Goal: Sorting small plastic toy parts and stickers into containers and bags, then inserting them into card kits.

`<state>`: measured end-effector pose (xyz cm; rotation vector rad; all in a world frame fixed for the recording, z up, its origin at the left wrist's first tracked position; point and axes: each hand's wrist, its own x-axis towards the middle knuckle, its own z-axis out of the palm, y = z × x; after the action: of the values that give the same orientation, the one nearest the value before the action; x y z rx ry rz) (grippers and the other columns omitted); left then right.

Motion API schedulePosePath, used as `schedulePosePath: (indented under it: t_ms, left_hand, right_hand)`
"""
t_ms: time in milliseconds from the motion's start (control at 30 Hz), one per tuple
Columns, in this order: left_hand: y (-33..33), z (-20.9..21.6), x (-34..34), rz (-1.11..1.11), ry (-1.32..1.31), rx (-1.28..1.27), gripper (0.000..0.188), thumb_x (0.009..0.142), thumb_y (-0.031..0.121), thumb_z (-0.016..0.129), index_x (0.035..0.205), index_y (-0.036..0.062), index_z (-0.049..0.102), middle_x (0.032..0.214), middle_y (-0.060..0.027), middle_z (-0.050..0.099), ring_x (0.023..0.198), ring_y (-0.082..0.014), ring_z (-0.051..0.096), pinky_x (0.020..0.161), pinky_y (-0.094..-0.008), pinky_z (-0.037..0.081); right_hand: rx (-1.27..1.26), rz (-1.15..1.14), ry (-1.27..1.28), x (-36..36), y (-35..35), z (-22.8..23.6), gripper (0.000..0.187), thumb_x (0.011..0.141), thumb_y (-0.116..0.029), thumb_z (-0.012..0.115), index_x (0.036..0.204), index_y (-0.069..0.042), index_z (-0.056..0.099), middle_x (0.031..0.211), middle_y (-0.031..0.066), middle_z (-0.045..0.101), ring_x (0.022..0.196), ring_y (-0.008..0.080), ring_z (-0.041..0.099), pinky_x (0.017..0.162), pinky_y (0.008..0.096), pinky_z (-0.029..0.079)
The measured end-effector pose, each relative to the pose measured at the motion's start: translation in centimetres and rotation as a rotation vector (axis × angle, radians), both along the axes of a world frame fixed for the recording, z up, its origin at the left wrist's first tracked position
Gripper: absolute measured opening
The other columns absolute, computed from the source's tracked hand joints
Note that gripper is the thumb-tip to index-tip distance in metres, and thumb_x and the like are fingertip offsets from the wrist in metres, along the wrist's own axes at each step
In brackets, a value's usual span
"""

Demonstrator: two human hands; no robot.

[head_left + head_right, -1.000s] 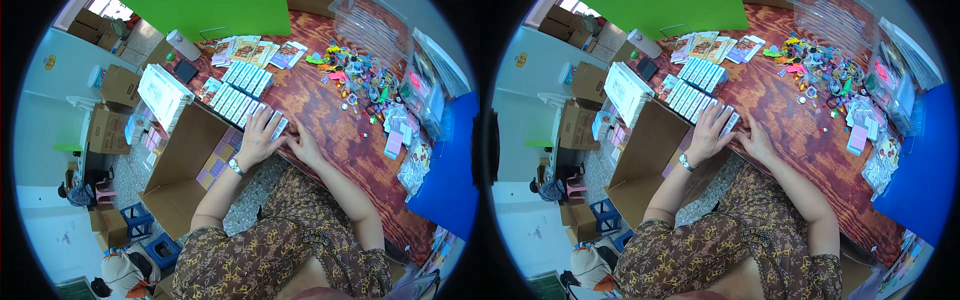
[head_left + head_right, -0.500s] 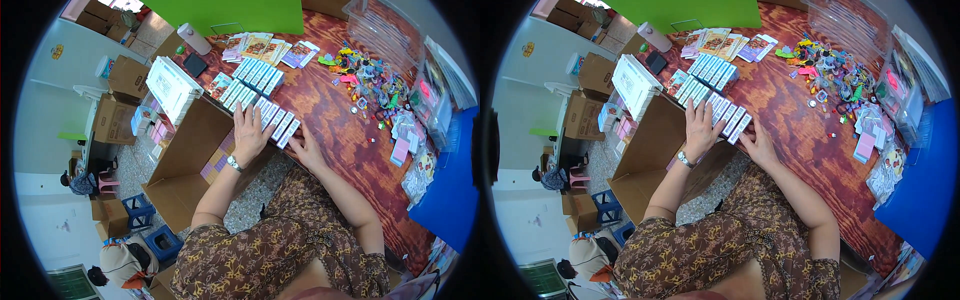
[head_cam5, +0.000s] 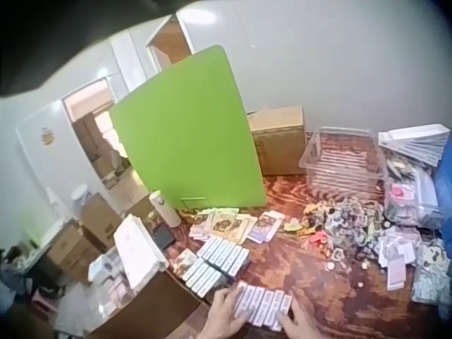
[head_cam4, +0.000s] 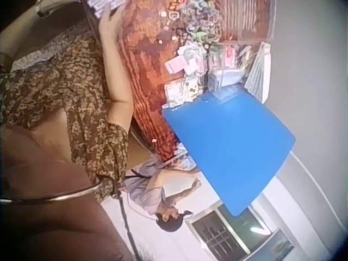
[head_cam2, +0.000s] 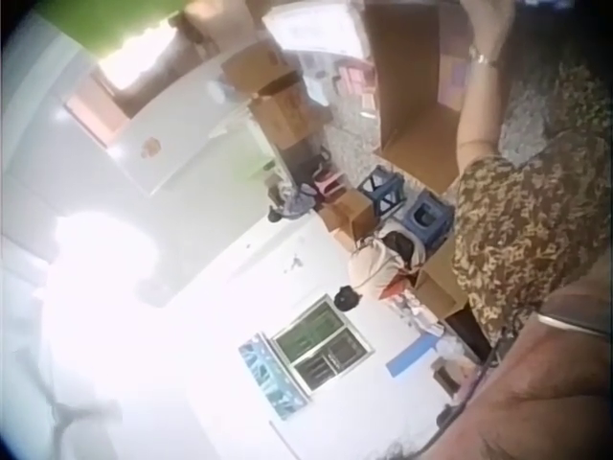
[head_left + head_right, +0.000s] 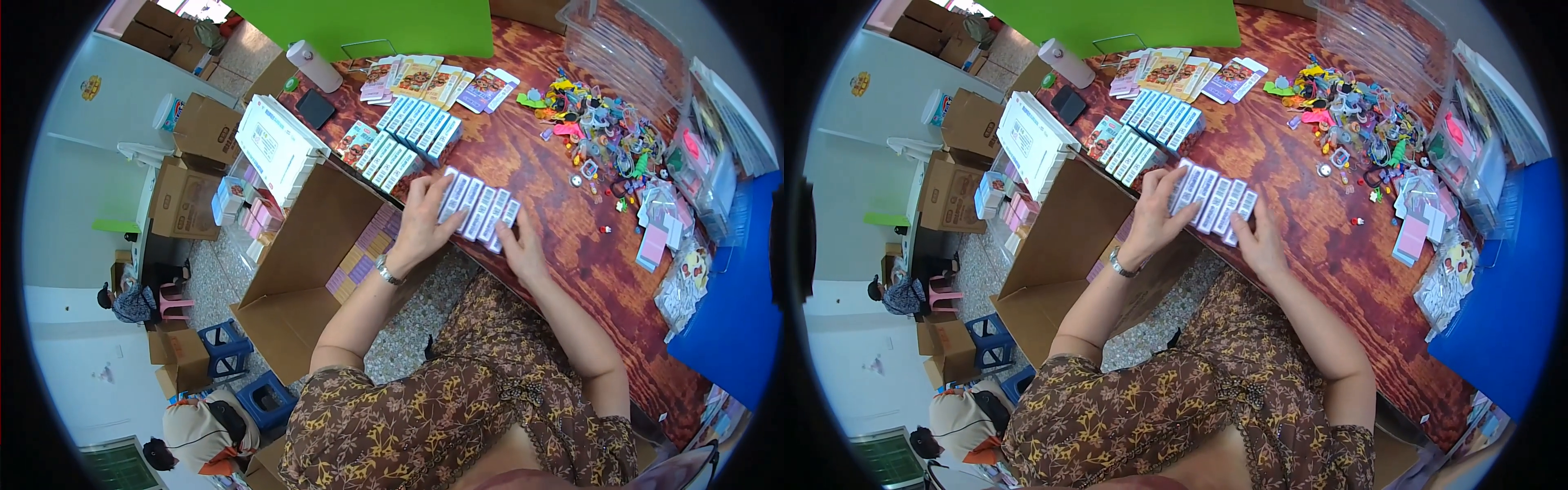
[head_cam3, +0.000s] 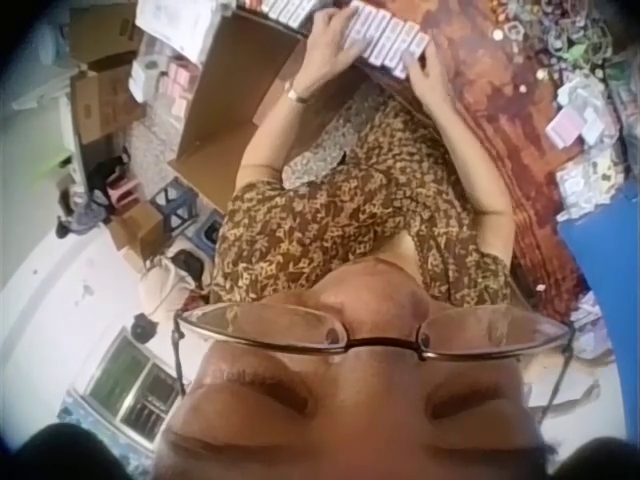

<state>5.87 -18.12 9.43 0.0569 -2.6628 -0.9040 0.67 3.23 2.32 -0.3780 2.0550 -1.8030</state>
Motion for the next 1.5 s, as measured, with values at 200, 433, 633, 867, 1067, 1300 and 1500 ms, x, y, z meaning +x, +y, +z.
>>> schedulePosePath:
  t_ms: [200, 433, 633, 867, 1067, 1300, 1500]
  left_hand:
    - [2.0, -0.7, -7.4, -0.148, 0.012, 0.058, 0.061, 0.083, 0.026, 0.077, 0.132, -0.0008, 0.054, 0.118, -0.0216, 0.053, 0.104, -0.0387, 0.061, 0.089, -0.0435, 0.052]
    - [-1.4, -0.6, -12.2, -0.124, -0.027, -0.417, 0.049, 0.083, 0.031, 0.074, 0.119, -0.0002, 0.063, 0.096, -0.0205, 0.068, 0.091, -0.0386, 0.063, 0.081, -0.0466, 0.052]
    - [-2.1, 0.2, -10.4, -0.088, 0.015, -0.517, 0.037, 0.086, 0.028, 0.071, 0.113, 0.0029, 0.065, 0.098, -0.0169, 0.068, 0.09, -0.0358, 0.062, 0.082, -0.0439, 0.051]
    - [-3.7, 1.8, -13.8, -0.072, 0.09, -0.423, 0.027, 0.086, 0.023, 0.071, 0.109, 0.0089, 0.07, 0.096, -0.0137, 0.068, 0.087, -0.0337, 0.064, 0.076, -0.0433, 0.053]
    - [-8.4, 2.1, -19.8, 0.0, -0.021, -0.37, 0.028, 0.086, 0.023, 0.069, 0.106, 0.0032, 0.07, 0.095, -0.0197, 0.069, 0.09, -0.0389, 0.067, 0.079, -0.0469, 0.054]
    - [-12.4, -1.2, -27.2, 0.12, -0.484, -0.584, 0.087, 0.075, 0.052, 0.077, 0.136, -0.0023, 0.049, 0.123, -0.0313, 0.059, 0.114, -0.0444, 0.06, 0.09, -0.0505, 0.053]
    - [-12.6, -2.4, -29.4, 0.132, -0.774, -0.688, 0.153, 0.05, 0.085, 0.076, 0.156, -0.0056, 0.015, 0.149, -0.0399, 0.033, 0.134, -0.0556, 0.043, 0.104, -0.0562, 0.045]
  right_hand:
    - [-0.102, -0.181, -0.022, -4.0, 1.6, 0.2, 0.048, 0.102, -0.02, 0.059, 0.146, -0.006, 0.045, 0.123, 0.008, 0.063, 0.107, 0.0155, 0.062, 0.088, 0.0296, 0.053]
    - [-0.008, -0.203, -0.11, -8.9, -2.2, -3.2, 0.066, 0.098, -0.023, 0.064, 0.154, -0.004, 0.034, 0.127, 0.0137, 0.061, 0.112, 0.0195, 0.06, 0.096, 0.0327, 0.047]
    - [-0.025, -0.141, -0.213, -7.6, -2.4, 0.1, 0.073, 0.103, -0.032, 0.057, 0.16, -0.006, 0.02, 0.121, 0.0131, 0.061, 0.105, 0.0183, 0.06, 0.09, 0.0317, 0.05]
    - [-0.067, -0.151, -0.355, -9.3, 0.5, -1.3, 0.058, 0.106, -0.047, 0.047, 0.158, -0.025, 0.031, 0.125, 0.0134, 0.057, 0.082, 0.016, 0.062, 0.069, 0.0292, 0.055]
    - [0.0, -0.127, -0.353, -12.5, 0.6, -1.3, 0.045, 0.106, -0.036, 0.049, 0.142, -0.009, 0.052, 0.112, 0.0137, 0.067, 0.087, 0.0219, 0.069, 0.069, 0.0345, 0.058]
    - [0.279, 0.04, 0.824, -23.4, -5.9, -1.7, 0.039, 0.099, -0.028, 0.057, 0.131, -0.006, 0.06, 0.131, 0.0155, 0.064, 0.113, 0.0364, 0.065, 0.095, 0.0441, 0.051]
    - [0.898, 0.419, 0.865, -25.9, -8.8, -0.9, 0.045, 0.096, -0.034, 0.06, 0.133, -0.01, 0.051, 0.143, 0.0122, 0.053, 0.104, 0.0326, 0.068, 0.079, 0.0471, 0.058]
